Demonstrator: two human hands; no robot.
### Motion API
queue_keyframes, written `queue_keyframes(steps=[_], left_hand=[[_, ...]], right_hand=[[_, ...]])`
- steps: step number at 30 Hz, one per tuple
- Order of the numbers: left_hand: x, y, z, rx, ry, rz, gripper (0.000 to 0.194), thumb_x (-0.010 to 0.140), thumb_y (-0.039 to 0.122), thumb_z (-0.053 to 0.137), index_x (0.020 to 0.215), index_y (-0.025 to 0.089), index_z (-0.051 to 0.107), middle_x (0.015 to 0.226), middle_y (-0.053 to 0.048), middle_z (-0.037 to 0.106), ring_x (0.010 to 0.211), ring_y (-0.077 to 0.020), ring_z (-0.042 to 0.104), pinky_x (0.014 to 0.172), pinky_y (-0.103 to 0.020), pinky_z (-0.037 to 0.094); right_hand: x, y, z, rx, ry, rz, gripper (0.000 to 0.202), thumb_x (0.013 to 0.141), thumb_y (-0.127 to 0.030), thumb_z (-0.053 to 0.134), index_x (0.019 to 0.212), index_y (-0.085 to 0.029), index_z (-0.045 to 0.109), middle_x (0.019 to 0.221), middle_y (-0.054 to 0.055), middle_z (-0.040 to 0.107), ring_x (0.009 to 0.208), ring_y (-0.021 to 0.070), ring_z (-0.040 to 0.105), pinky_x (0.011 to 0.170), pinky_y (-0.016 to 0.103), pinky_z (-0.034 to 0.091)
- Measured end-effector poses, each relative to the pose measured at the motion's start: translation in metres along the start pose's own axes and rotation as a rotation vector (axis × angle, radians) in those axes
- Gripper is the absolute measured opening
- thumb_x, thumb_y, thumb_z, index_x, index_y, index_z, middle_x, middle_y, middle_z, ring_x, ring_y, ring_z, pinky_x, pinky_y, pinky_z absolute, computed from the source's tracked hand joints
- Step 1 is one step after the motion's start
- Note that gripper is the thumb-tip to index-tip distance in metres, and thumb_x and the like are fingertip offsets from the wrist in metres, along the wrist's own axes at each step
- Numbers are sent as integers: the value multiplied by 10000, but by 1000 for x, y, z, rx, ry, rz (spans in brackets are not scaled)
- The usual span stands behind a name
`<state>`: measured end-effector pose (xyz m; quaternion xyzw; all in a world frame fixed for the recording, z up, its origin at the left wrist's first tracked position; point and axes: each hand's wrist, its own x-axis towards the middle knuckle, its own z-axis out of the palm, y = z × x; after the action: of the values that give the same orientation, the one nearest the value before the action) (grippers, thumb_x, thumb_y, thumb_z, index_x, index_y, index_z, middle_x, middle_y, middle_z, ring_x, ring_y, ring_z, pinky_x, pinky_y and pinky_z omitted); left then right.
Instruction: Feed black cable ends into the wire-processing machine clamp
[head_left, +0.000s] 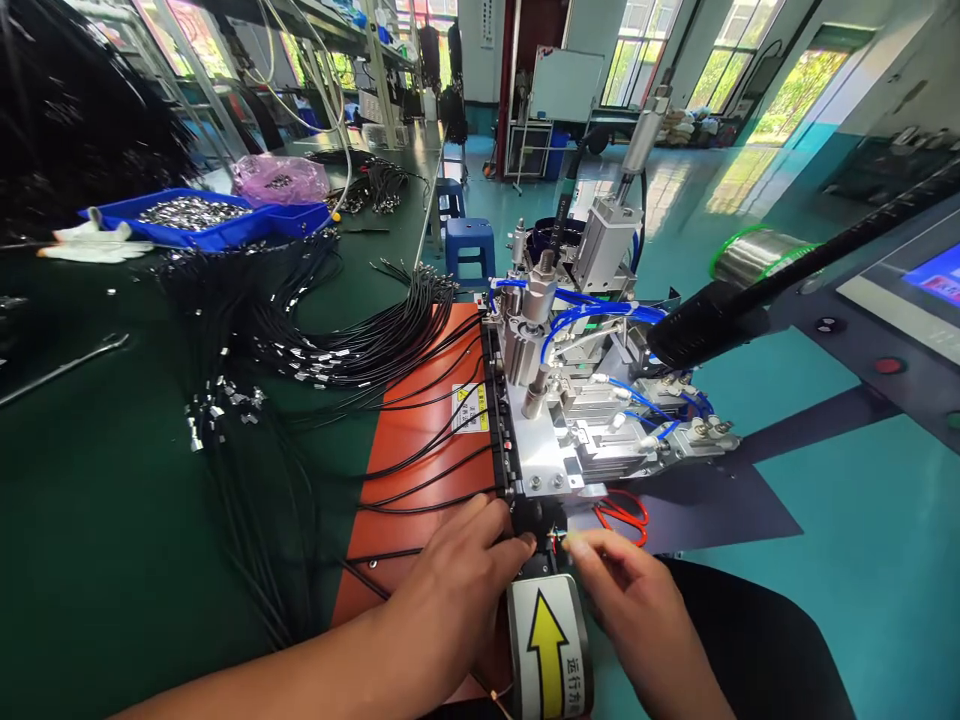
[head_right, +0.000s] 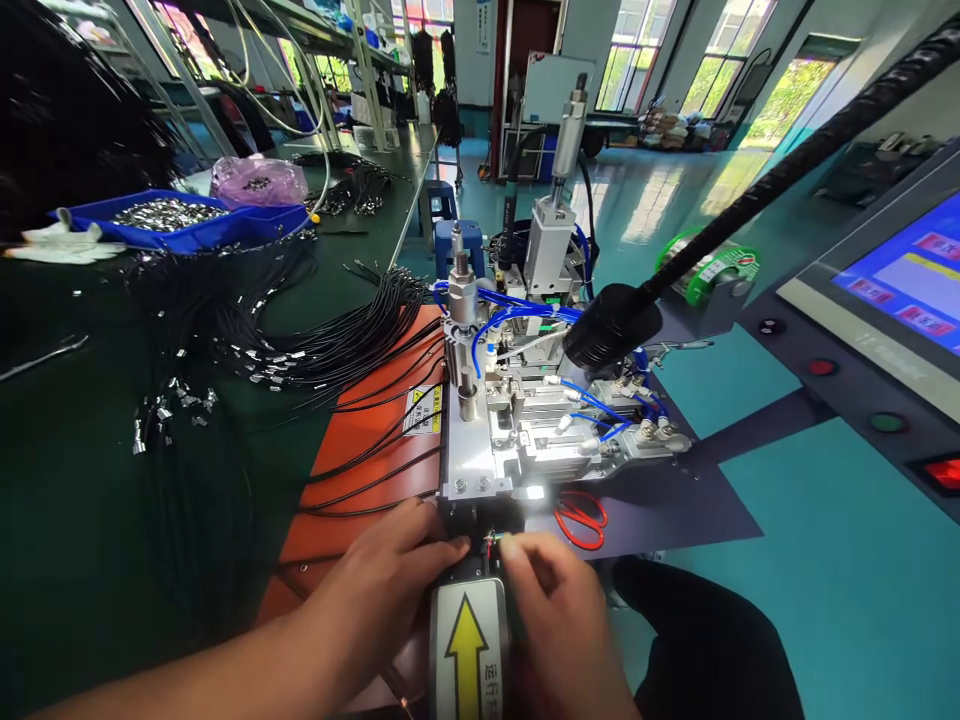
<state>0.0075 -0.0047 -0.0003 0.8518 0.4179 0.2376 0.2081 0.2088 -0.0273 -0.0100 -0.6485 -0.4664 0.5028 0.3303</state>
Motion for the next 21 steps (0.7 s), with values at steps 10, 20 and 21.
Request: queue_keyframes(steps=[10,20,21], left_hand=[[2,0,0,-16,-8,-3,205,949,91,579,1059,220,696,991,-47,621,895,-214,554,721,-329,430],[1,0,0,-9,-14,-1,186,957,94,561,1010,209,696,948,-49,609,878,-213,551,710,-326,426],[1,1,-1,-12,-15,-3,184,958,93,557,1000,206,696,944,-50,608,878,-214,551,714,-328,431]], right_hand=[[-5,-23,7,-260,70,-22,307,846,-489,618,747,-232,753,741,48,760,681,246,699,610,318,505],[-3,-17,6,-335,96,-23,286,863,-473,590,740,-232,682,676,24,715,623,220,662,558,299,465],[-3,-16,6,-328,106,-26,285,869,-477,588,753,-233,678,677,20,710,621,215,659,553,295,462]])
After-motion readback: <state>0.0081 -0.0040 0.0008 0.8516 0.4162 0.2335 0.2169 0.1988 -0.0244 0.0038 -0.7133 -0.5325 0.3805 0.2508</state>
